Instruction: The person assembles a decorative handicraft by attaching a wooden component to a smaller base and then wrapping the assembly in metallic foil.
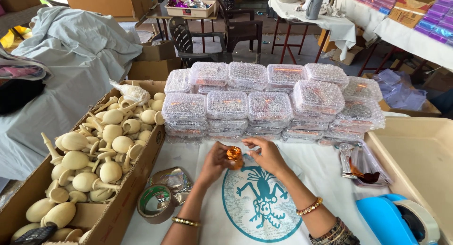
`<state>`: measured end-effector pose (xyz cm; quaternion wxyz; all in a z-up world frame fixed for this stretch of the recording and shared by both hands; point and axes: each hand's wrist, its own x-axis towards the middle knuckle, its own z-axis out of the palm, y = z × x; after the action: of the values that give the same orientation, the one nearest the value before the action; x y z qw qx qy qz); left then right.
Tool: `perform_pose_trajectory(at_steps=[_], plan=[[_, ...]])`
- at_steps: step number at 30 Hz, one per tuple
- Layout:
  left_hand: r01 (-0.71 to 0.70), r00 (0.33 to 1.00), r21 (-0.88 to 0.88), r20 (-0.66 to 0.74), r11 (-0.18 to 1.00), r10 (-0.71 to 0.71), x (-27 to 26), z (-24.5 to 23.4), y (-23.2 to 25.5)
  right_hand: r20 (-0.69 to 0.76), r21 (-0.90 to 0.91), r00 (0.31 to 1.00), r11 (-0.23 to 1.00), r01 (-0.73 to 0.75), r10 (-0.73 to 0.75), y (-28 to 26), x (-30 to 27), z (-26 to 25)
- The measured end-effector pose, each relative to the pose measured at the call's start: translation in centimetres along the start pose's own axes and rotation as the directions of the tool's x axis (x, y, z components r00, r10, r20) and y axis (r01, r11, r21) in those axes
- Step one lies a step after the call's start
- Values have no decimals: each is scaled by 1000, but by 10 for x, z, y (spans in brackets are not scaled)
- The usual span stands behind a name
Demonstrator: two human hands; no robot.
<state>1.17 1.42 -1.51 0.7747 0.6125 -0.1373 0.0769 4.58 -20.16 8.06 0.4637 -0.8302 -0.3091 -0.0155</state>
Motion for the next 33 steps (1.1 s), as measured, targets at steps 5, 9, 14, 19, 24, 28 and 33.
perform_pose_trajectory(at_steps=[5, 9, 14, 19, 24, 28, 33], plan=[[-46, 970, -29, -239, 999, 37, 4, -53, -1, -1, 78, 1000, 997, -3, 3, 38, -4, 13], [6, 947, 127, -318, 992, 35, 5, -74, -10, 43, 52, 999, 998, -26, 24, 45, -3, 19], [-26, 947, 109, -317, 994, 60, 8, -84, -24, 70, 29, 997, 999, -18, 16, 46, -7, 22], [-76, 937, 193, -322, 978, 137, 6, -82, -23, 65, 31, 998, 1000, 2, -4, 48, -6, 21], [126, 930, 166, -362, 978, -58, -2, -53, 18, 74, 4, 996, 999, -49, 49, 41, -8, 19], [140, 934, 185, -350, 973, -68, -6, -44, 34, 69, 0, 997, 999, -37, 37, 38, -10, 17], [27, 936, 280, -344, 960, 74, -8, -49, 32, 31, -15, 999, 1000, 27, -26, 37, -10, 14]])
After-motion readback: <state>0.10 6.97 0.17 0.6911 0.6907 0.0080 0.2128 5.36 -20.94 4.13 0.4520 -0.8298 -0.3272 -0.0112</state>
